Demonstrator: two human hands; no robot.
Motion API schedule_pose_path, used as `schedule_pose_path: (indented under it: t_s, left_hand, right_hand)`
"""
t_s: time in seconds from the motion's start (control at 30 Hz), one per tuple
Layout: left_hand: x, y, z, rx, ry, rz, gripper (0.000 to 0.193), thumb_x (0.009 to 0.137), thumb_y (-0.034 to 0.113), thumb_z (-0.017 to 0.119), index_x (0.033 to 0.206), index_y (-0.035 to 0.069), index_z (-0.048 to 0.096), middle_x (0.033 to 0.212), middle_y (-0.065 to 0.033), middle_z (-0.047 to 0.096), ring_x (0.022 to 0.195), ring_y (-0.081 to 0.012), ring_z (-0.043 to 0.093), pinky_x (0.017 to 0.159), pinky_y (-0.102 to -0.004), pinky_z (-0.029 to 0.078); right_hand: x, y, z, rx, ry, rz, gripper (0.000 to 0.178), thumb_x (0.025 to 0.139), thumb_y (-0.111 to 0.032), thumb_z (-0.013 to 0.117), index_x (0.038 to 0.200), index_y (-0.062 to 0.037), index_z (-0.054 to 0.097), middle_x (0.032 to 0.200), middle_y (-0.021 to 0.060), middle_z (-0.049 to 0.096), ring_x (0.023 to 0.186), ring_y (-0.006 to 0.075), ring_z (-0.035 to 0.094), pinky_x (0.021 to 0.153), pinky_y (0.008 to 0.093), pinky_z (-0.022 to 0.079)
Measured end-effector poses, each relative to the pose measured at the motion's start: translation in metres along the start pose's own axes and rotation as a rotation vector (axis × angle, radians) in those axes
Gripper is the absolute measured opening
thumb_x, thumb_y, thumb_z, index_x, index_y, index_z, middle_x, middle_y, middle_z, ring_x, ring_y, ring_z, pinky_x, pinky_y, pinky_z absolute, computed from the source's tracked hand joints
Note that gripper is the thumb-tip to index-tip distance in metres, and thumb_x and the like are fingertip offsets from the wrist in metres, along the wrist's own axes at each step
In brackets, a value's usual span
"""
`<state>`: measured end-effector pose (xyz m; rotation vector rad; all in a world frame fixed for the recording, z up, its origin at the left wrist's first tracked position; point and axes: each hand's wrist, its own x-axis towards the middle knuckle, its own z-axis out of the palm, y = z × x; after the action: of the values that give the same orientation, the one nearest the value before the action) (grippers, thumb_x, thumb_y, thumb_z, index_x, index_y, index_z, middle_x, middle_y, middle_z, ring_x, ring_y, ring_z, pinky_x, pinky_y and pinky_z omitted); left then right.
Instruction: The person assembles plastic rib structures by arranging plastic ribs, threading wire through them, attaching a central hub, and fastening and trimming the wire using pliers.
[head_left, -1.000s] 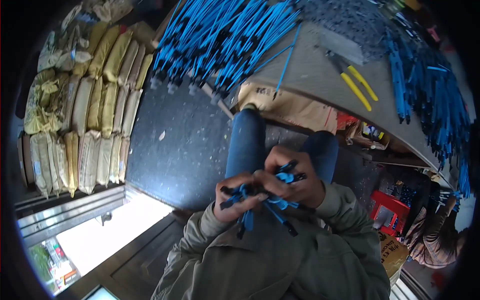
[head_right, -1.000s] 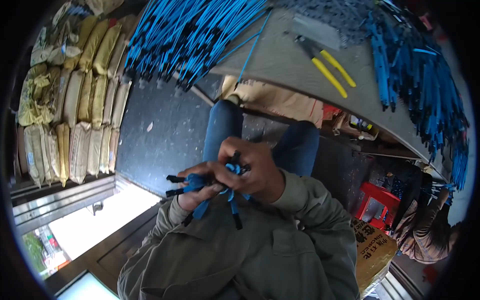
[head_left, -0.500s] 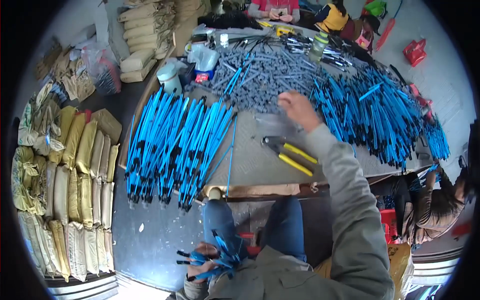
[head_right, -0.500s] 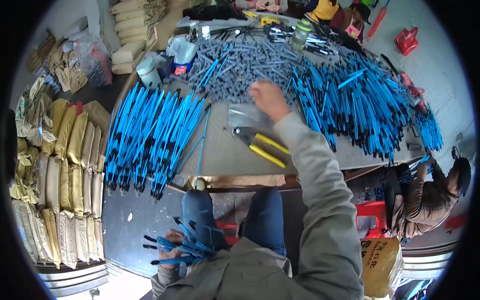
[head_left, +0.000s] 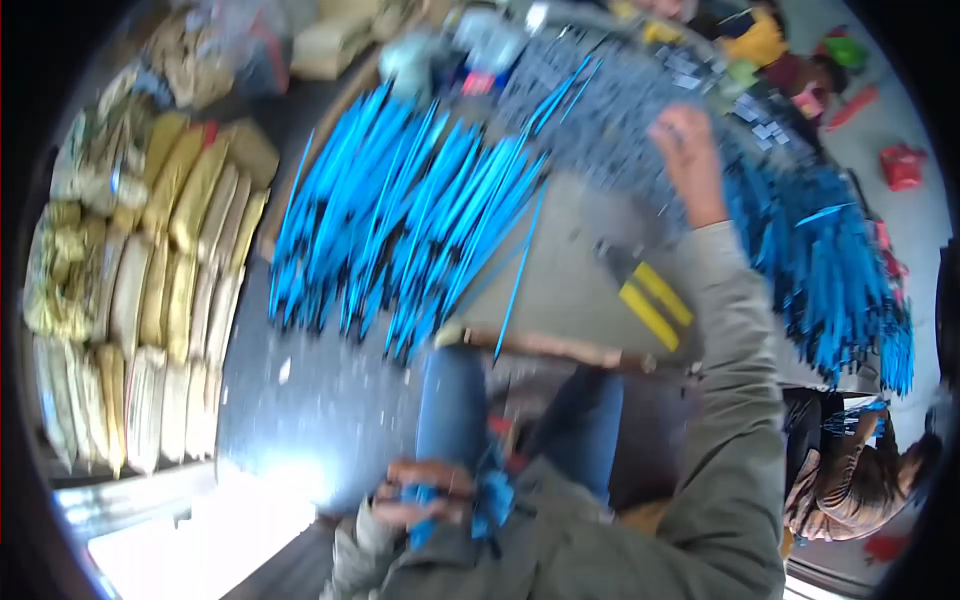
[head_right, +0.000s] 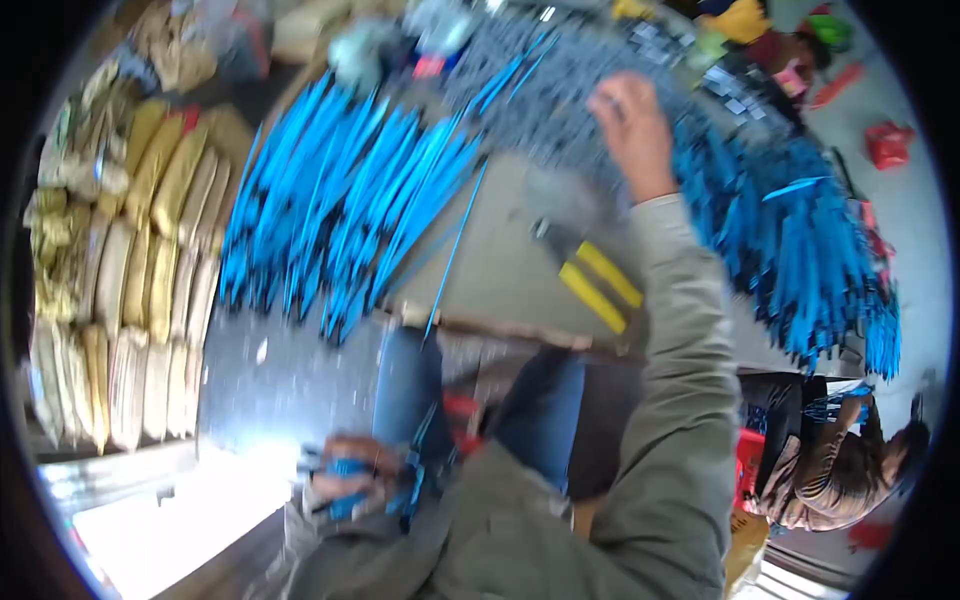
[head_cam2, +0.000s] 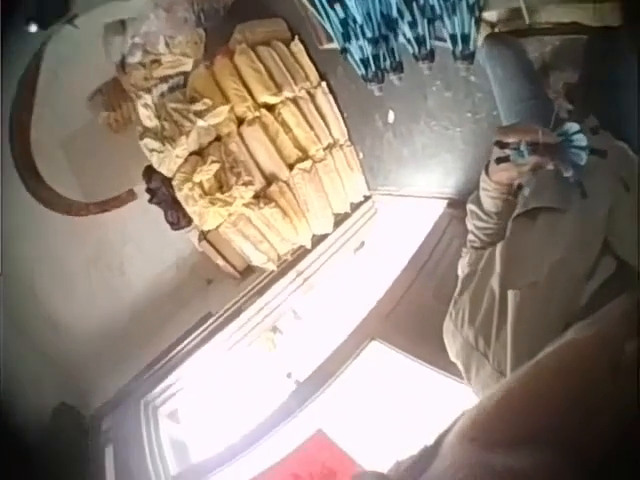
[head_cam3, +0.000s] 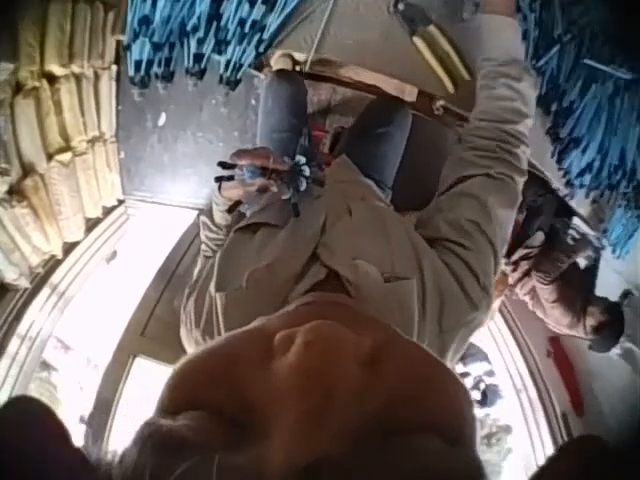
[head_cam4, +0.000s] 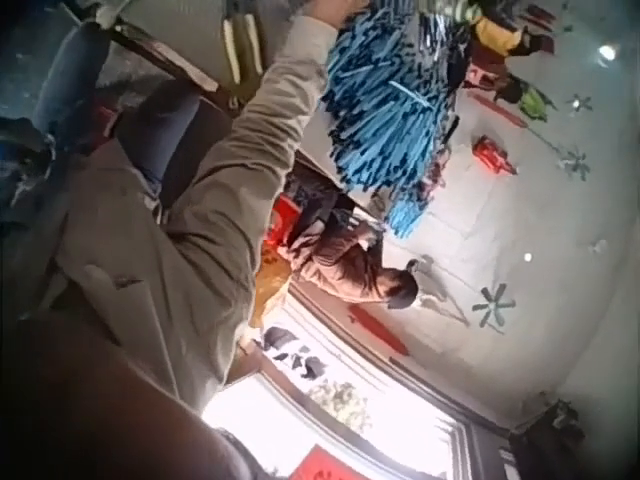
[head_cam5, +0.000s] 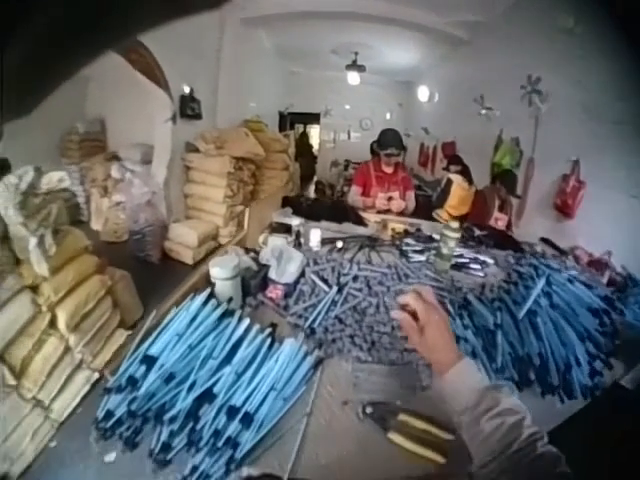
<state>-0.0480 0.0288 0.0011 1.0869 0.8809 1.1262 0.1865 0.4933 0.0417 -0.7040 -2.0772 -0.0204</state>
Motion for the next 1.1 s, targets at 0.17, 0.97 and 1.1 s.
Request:
schedule_pose_path:
  t_s: [0.17,0.97,1.1]
  left_hand:
    - [0.033,0.003,0.001,0.017,0.012,-0.007,0.028,0.068,0.008,0.077,0.094,0.0,0.068,0.087,-0.0102,0.066,0.076,-0.0175,0.062,0.068,-0.0297,0.048]
    - [-0.003,-0.007,0.022,0.091,0.093,0.1,0.028,0.071,0.009,0.078,0.094,0.0,0.066,0.089,-0.0087,0.066,0.079,-0.0148,0.062,0.071,-0.0269,0.047]
    - [0.0,-0.009,0.028,0.215,0.109,0.136,0.032,0.073,0.009,0.076,0.101,-0.001,0.065,0.091,-0.0107,0.066,0.084,-0.015,0.063,0.074,-0.0262,0.048]
  right_hand:
    - [-0.051,-0.181,-0.058,0.212,-0.588,-0.255,0.025,0.079,-0.005,0.063,0.104,-0.0087,0.06,0.111,0.0127,0.056,0.099,0.0285,0.058,0.08,0.0329,0.049]
    - [-0.196,-0.295,-0.06,1.713,-0.451,0.925,0.065,0.092,-0.043,0.046,0.138,-0.0018,0.026,0.126,0.0209,0.048,0.116,0.032,0.05,0.098,0.0416,0.042]
    - [-0.215,-0.314,-0.067,1.683,-0.482,0.908,0.078,0.077,-0.037,0.071,0.136,-0.0023,0.033,0.12,0.0156,0.052,0.111,0.0248,0.053,0.094,0.0376,0.042]
